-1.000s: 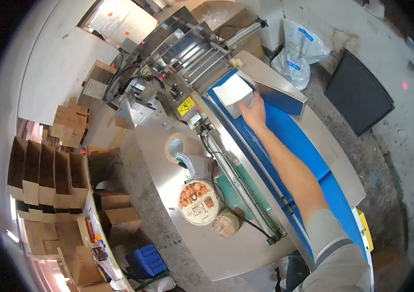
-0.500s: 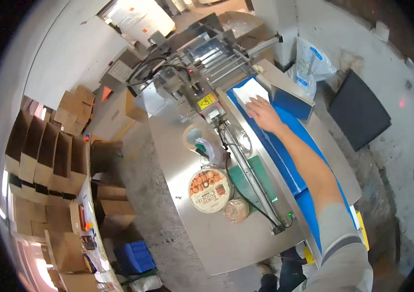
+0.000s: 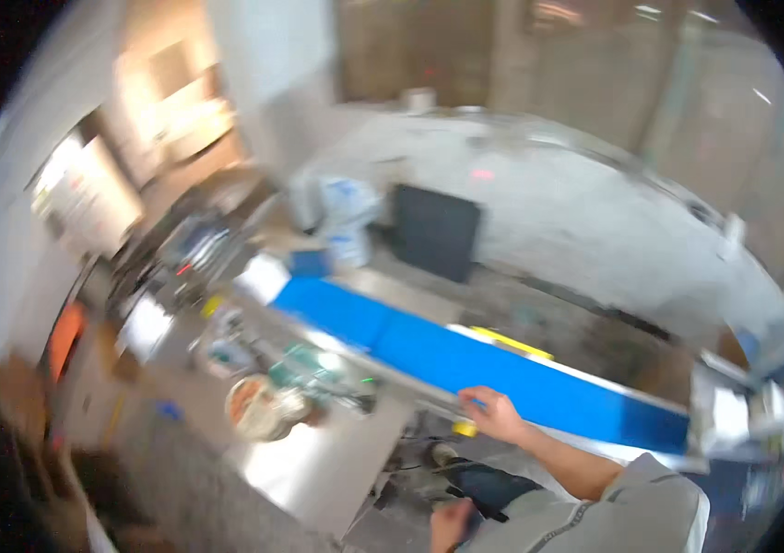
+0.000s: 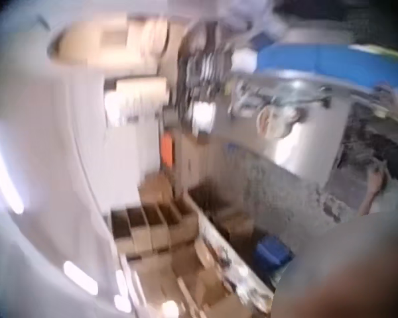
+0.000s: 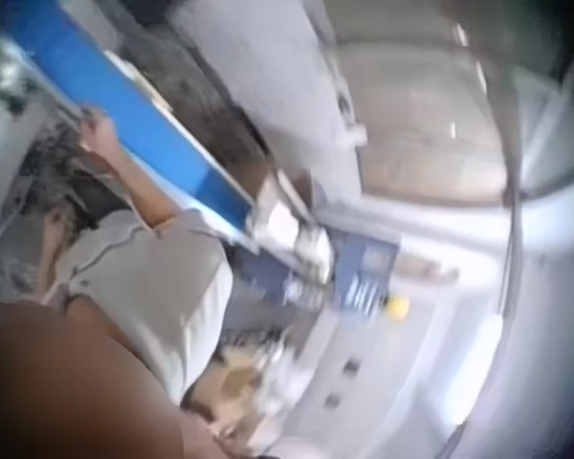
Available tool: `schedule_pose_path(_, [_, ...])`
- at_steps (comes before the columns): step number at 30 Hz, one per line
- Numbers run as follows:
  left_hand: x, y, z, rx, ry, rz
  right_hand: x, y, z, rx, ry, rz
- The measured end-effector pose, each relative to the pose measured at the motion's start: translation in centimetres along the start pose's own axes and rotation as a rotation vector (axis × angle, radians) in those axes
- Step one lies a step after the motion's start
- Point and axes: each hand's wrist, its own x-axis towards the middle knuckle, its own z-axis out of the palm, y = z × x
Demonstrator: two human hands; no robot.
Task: Placing stacks of folded napkins onto a conveyor belt for packaging.
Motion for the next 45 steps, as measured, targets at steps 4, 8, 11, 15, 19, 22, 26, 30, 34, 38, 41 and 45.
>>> schedule_pose_path(4, [0.6,2.0,6.0,0.192,-0.325,0.103,-12.3,0.3,-13.1,0.112,0.045,0.418])
schedule_pose_path(8, [-0.7,4.7,13.4,0.374,-0.520,0.248,-23.1,0.3,-23.1,-0.163,0.222,0.478])
schedule_pose_path(11, [-1.2,4.8,19.3,0.380,-0.632,0.134,-31.4,0.5,-29.3,-0.120,0.438,0.578])
schedule_pose_path(15, [-2.3,4.9,29.3,0.311,-0.758,0.071,-41.9,0.9,-39.8,-0.041,0.778,0.773])
schedule_pose_path(19, [-3.0,3.9,41.9,0.231,-0.854,-0.106,-52.6,5.6,-53.4,-0.213,1.160,0.842])
schedule_pose_path(22, [-4.6,3.0,51.7,0.249,-0.948,-0.162,-58.9,11.3,-63.4,-0.452,1.222,0.916])
schedule_pose_path(26, [-6.8,1.8,62.2,0.347,-0.982,-0.203,-63.4,20.7,-68.0,0.298,1.005,1.035])
schedule_pose_path(30, [-7.7,0.6,67.5,0.407,-0.995,-0.244,-60.5,22.7,-68.0,0.076,0.493,1.142])
schedule_pose_path(34, [-8.0,0.1,70.0,0.303,-0.990,-0.308,-57.5,21.8,-65.9,-0.011,0.428,1.103])
schedule_pose_path(38, [-6.1,0.5,69.3,0.321,-0.948,-0.130,-54.3,20.7,-64.0,-0.068,0.370,1.062])
schedule_pose_path(41, [-6.8,1.8,69.7,0.381,-0.911,-0.052,-54.6,20.5,-63.6,-0.060,0.411,1.032])
schedule_pose_path(45, [-7.6,1.8,72.1,0.479,-0.906,0.055,-56.0,20.1,-64.4,-0.006,0.480,1.011])
